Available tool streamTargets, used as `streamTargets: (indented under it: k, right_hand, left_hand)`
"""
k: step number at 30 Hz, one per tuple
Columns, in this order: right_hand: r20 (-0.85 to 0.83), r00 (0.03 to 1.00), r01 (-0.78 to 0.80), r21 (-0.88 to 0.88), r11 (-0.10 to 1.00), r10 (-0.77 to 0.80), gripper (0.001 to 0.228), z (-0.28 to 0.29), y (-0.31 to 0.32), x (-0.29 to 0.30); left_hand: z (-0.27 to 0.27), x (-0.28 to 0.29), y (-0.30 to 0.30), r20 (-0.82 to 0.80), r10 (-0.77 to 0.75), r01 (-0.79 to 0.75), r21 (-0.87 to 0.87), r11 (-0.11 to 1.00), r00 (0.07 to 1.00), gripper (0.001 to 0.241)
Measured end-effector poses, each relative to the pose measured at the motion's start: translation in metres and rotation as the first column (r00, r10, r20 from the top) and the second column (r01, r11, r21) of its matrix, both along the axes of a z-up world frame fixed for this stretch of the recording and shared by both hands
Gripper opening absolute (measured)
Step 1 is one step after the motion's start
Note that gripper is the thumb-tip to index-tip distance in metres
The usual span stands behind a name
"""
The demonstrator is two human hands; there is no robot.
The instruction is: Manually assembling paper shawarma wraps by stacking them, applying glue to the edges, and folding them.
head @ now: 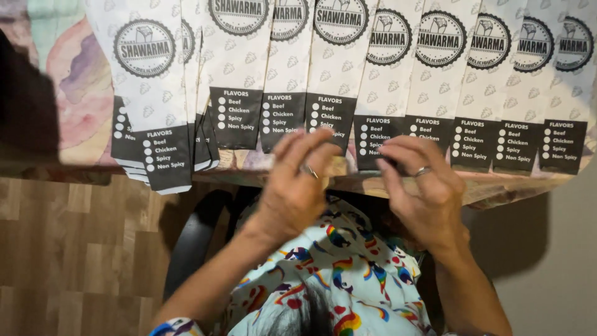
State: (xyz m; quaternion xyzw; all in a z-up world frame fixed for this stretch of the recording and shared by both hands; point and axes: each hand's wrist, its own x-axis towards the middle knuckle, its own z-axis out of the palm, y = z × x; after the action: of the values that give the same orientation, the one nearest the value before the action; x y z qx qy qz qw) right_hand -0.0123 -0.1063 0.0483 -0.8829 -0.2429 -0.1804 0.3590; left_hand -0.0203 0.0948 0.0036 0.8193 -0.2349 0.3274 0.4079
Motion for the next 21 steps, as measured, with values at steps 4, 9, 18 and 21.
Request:
streamTargets:
  k: [4, 9, 18, 21]
  right_hand:
    - [0.042, 0.994, -0.101, -0.013, 0.995, 0.102, 0.016, 0.001, 0.026, 0.008]
    - [0.090, 0.978, -0.184, -0.068, 0.981, 0.189, 0.011, 0.000, 0.035, 0.022]
    - [0.252, 0.898, -0.315, -0.204, 0.927, 0.361, 0.008, -0.007, 0.026, 0.028]
    - [0.282, 0.871, -0.364, -0.181, 0.914, 0.402, 0.011, -0.009, 0.025, 0.022]
  left_hand:
    - [0.008, 0.016, 0.037, -0.001, -0.125, 0.123, 0.186, 0.975, 0.992, 0.017]
    - [0.009, 0.022, 0.050, -0.084, -0.162, 0.178, 0.233, 0.956, 0.983, 0.019]
    - [0.008, 0.024, 0.050, 0.026, -0.269, 0.252, 0.277, 0.927, 0.963, 0.017]
    - [0.011, 0.009, 0.047, -0.018, -0.274, 0.268, 0.279, 0.922, 0.962, 0.010]
